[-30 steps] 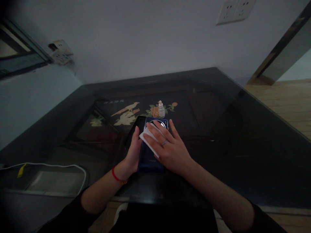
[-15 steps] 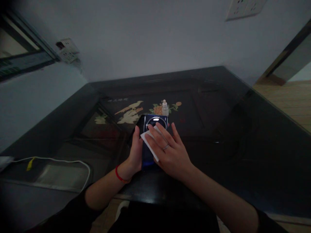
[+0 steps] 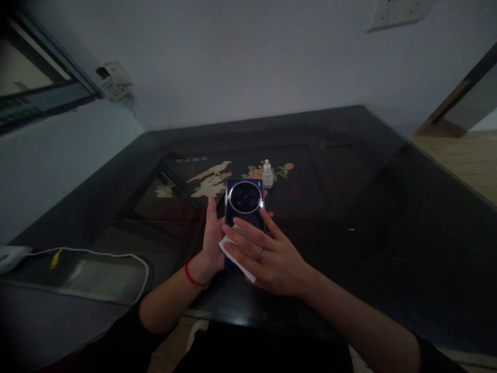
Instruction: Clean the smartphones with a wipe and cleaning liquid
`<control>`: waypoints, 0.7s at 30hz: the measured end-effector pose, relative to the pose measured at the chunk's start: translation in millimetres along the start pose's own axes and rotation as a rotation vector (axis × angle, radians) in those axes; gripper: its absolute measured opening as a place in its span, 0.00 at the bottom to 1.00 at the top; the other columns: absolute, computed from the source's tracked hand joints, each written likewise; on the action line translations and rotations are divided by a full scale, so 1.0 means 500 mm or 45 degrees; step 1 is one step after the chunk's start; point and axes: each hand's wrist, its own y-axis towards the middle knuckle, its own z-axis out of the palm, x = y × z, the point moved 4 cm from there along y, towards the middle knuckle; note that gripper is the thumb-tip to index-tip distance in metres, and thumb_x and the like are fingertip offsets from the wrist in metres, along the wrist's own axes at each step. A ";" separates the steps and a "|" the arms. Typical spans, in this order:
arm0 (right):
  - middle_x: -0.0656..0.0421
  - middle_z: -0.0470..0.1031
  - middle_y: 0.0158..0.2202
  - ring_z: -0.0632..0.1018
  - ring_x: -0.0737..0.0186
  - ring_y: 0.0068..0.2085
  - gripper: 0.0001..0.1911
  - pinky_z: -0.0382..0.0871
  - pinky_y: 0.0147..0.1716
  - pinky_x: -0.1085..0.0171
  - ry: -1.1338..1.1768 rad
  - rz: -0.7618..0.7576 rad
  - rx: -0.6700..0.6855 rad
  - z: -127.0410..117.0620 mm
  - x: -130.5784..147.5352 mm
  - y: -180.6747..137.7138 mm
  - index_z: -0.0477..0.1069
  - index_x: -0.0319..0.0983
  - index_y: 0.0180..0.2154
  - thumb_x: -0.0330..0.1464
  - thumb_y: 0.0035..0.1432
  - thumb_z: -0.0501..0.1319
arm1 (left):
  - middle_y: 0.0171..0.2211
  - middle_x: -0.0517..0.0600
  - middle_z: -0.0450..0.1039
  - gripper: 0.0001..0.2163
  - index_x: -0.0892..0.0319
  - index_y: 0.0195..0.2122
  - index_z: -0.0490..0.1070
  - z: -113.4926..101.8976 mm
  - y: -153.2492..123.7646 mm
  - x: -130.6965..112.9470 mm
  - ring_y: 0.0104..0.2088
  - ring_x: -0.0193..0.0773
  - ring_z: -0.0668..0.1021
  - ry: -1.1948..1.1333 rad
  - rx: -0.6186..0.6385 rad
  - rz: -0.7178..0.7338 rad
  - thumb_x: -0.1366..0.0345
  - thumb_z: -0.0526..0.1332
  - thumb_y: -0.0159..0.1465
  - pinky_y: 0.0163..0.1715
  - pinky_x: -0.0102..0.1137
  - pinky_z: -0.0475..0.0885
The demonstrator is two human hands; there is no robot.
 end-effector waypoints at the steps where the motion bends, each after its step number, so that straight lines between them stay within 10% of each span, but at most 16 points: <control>1: 0.50 0.66 0.61 0.54 0.52 0.68 0.24 0.43 0.65 0.41 -0.020 0.032 -0.006 -0.002 -0.004 0.002 0.65 0.35 0.57 0.27 0.58 0.57 | 0.49 0.62 0.75 0.40 0.68 0.59 0.65 0.000 0.001 0.003 0.53 0.52 0.74 -0.006 0.016 -0.028 0.38 0.36 0.64 0.54 0.41 0.65; 8: 0.47 0.62 0.63 0.52 0.48 0.68 0.23 0.48 0.63 0.39 -0.175 0.301 -0.007 -0.008 -0.038 0.009 0.64 0.37 0.58 0.29 0.60 0.58 | 0.48 0.60 0.75 0.38 0.65 0.59 0.64 0.003 -0.001 0.038 0.53 0.51 0.74 -0.049 0.074 -0.171 0.40 0.36 0.65 0.55 0.41 0.64; 21: 0.54 0.67 0.61 0.54 0.56 0.67 0.21 0.35 0.67 0.43 0.087 -0.200 0.100 -0.005 0.012 0.001 0.65 0.33 0.57 0.31 0.64 0.51 | 0.54 0.60 0.71 0.43 0.59 0.64 0.58 -0.001 0.008 -0.014 0.56 0.52 0.72 -0.044 0.302 -0.108 0.33 0.34 0.59 0.56 0.46 0.61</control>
